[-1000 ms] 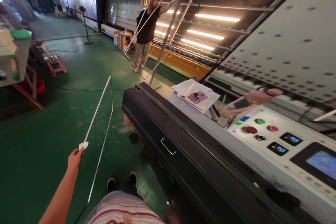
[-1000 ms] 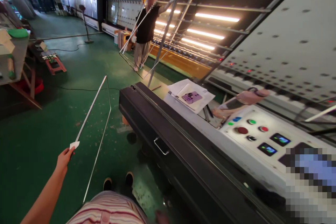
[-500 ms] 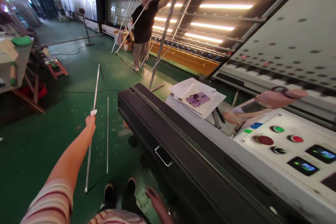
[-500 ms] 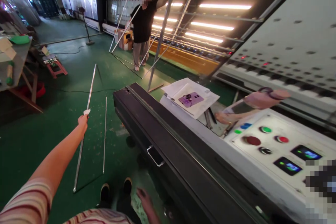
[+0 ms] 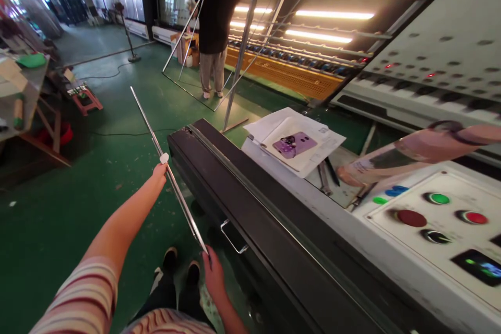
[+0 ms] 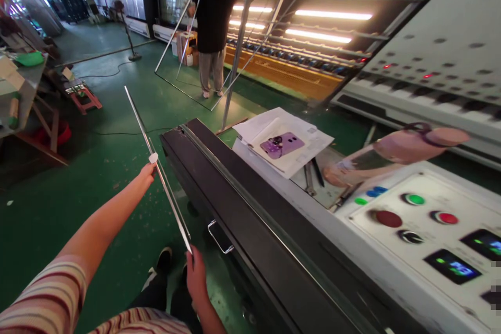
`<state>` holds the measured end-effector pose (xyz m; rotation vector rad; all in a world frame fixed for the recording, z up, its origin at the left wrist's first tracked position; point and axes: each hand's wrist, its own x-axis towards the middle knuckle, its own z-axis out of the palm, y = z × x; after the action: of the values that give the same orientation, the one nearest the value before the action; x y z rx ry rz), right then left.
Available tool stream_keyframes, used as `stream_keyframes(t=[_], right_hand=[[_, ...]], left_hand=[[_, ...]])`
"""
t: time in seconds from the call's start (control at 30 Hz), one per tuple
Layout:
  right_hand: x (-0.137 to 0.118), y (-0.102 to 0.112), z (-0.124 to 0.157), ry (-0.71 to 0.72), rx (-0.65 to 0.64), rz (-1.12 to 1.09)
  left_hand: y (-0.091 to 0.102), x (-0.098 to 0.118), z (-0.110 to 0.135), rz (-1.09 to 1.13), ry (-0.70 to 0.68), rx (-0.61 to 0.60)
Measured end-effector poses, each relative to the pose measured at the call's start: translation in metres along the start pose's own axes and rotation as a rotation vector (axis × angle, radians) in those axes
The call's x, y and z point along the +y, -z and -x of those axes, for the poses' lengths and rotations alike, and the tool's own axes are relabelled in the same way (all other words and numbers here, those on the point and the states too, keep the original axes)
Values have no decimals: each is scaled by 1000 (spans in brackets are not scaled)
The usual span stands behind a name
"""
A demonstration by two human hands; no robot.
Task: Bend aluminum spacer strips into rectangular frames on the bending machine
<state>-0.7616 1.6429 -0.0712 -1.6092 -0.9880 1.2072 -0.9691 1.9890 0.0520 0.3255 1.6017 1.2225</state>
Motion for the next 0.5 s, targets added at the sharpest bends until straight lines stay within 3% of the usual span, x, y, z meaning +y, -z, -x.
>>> stream_keyframes(t=[0.13, 0.27, 0.5], right_hand=[[8, 38, -1, -77, 62, -66], [15, 62, 1, -148, 143, -185], [12, 61, 0, -213, 309, -273]], left_hand=[[-7, -6, 16, -39, 211, -108], [-18, -13, 27, -58, 327, -211], [-39, -22, 20, -10, 402, -285]])
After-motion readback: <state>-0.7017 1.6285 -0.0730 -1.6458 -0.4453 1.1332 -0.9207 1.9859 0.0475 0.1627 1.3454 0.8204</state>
